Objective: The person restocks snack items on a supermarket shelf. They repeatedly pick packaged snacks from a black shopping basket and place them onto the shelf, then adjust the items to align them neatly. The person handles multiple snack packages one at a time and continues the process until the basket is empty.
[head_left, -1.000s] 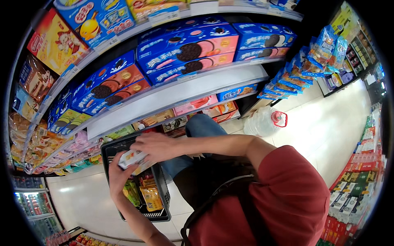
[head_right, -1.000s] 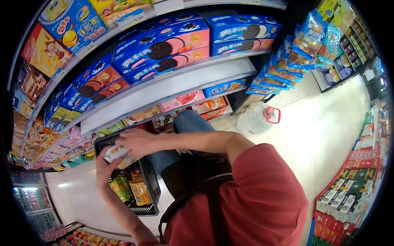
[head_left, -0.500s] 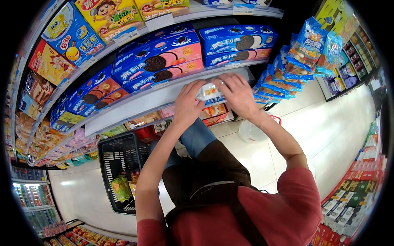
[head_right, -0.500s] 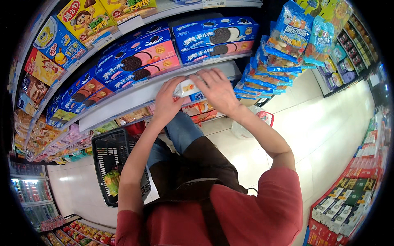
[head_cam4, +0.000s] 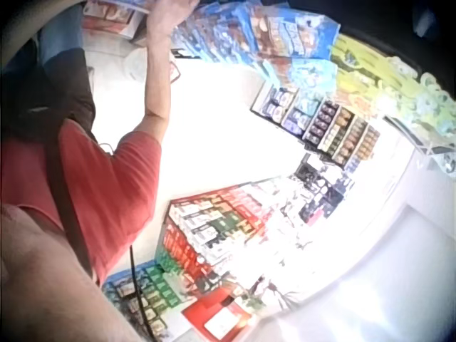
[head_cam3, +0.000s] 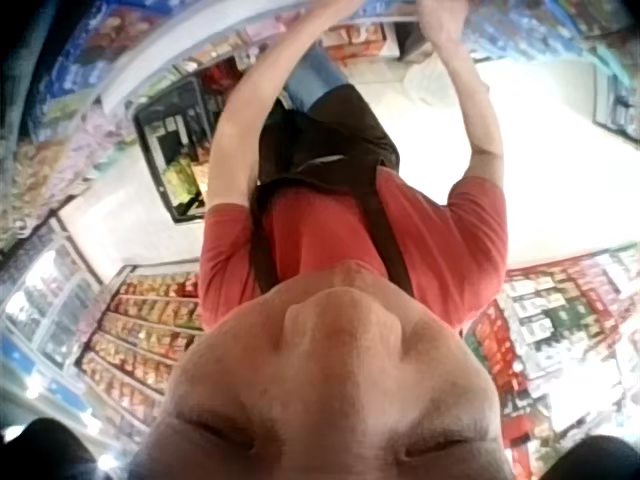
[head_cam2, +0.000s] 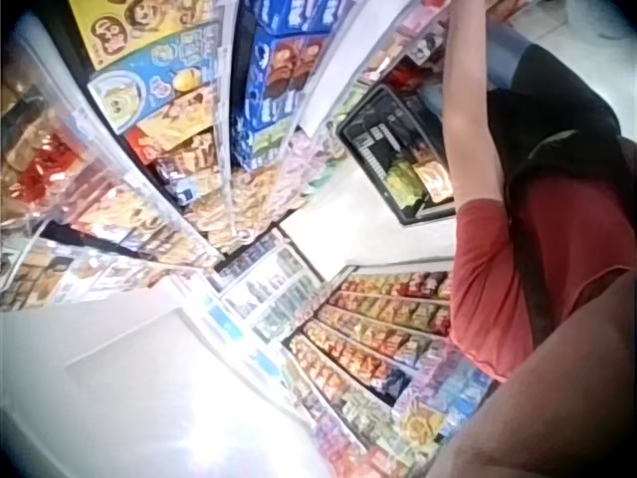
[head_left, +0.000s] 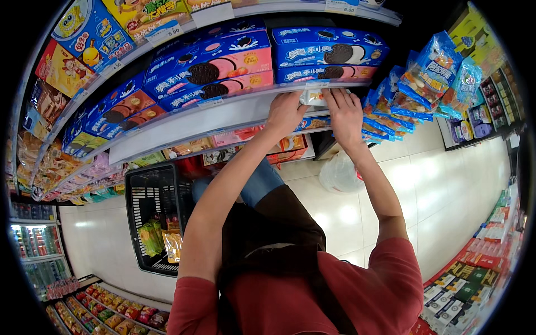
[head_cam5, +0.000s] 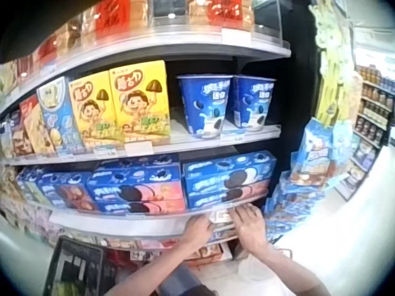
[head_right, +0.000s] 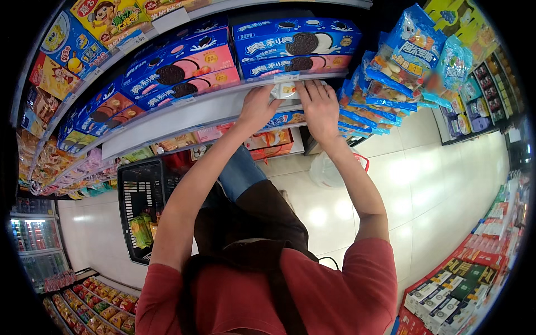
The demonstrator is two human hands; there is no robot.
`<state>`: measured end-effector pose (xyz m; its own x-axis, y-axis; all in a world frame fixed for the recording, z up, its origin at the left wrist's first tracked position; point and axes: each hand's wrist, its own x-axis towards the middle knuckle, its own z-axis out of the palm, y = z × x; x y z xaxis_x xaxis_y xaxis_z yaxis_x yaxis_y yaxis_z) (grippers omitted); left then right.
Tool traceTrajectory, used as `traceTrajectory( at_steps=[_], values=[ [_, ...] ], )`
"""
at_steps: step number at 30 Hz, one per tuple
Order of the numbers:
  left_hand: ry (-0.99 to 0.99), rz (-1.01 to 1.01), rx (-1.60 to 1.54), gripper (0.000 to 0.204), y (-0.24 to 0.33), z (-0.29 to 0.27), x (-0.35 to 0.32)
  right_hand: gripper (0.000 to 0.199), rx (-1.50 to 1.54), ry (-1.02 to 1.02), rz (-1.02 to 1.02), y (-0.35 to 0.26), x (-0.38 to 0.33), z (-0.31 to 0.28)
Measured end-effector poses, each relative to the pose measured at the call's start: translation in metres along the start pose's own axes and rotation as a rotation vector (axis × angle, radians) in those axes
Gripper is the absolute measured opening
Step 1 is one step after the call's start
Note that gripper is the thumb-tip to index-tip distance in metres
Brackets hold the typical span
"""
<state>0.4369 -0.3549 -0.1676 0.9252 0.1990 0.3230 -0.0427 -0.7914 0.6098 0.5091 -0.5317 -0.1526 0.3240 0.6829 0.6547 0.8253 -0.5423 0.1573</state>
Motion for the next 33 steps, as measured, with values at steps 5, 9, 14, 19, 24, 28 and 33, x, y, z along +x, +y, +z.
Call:
traceTrajectory(
  at_steps=[5, 9, 14, 19, 24, 28, 33],
  values=[
    [0.045, 0.027, -0.09, 0.051, 0.003, -0.001, 0.009, 0.035, 0.037, -0.038, -0.005, 0.011, 0.013, 0.001],
    [0.032, 0.001, -0.12, 0.05, 0.005, -0.002, 0.013, 0.031, 0.02, -0.127, -0.009, 0.018, 0.02, 0.002],
    [0.015, -0.002, -0.165, 0.048, 0.002, 0.003, 0.016, 0.028, 0.001, -0.186, -0.054, 0.023, 0.025, -0.001],
    [-0.02, -0.048, -0.192, 0.044, 0.002, 0.003, 0.019, 0.031, 0.035, -0.365, -0.015, 0.024, 0.031, -0.008],
    [0.014, -0.027, -0.187, 0.042, -0.004, 0.007, 0.021, 0.03, 0.028, -0.406, -0.017, 0.022, 0.036, -0.01],
    [0.064, -0.008, -0.222, 0.037, 0.002, 0.008, 0.023, 0.035, 0.031, -0.362, -0.007, 0.024, 0.031, -0.006],
    [0.234, 0.081, -0.14, 0.036, 0.008, 0.0, -0.001, 0.04, -0.006, -0.09, -0.049, 0.0, 0.015, -0.013]
  ],
)
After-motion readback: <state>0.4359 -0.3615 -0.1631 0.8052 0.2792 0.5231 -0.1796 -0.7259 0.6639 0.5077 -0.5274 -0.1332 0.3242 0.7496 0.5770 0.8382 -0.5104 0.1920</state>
